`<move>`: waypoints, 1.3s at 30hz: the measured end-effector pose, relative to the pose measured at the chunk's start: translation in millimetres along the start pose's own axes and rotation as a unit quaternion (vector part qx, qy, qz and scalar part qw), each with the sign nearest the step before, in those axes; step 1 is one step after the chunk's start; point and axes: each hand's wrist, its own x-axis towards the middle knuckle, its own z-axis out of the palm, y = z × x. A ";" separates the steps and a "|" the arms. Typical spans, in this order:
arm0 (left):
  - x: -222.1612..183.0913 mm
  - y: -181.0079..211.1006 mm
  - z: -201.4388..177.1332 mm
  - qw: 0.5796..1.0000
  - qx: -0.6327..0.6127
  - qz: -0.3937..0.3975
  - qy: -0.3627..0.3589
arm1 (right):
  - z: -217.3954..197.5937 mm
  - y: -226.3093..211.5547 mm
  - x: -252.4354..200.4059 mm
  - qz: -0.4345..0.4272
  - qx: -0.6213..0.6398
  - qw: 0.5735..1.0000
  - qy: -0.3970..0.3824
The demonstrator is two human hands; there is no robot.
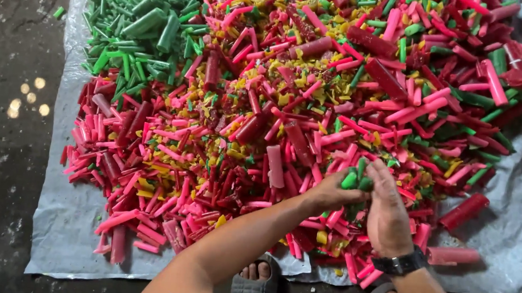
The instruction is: Sorting green candle pieces from a large mixed pile of colorful candle scraps on a plastic sheet.
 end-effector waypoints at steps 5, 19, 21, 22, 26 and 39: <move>-22.5 42.6 -26.1 0.995 -0.047 -0.057 0.071 | 19.9 -4.0 -4.5 -0.076 -0.116 0.987 -0.084; -19.7 237.3 -422.6 0.885 -0.044 0.069 0.458 | -160.7 56.1 42.9 -0.077 -0.103 0.963 0.236; -28.2 253.4 -361.0 0.871 0.176 -0.046 0.457 | -168.7 63.4 47.8 -0.080 -0.137 0.955 0.251; -17.7 234.6 -340.4 0.878 0.184 -0.048 0.439 | -173.8 67.9 57.0 -0.078 -0.135 0.950 0.272; 12.6 160.0 -227.1 0.843 0.334 0.245 0.342 | -164.1 66.6 65.4 -0.159 -0.281 0.925 0.197; 38.2 41.6 31.6 0.577 0.722 0.376 -0.072 | -147.2 97.8 106.1 -0.181 -0.654 0.731 0.063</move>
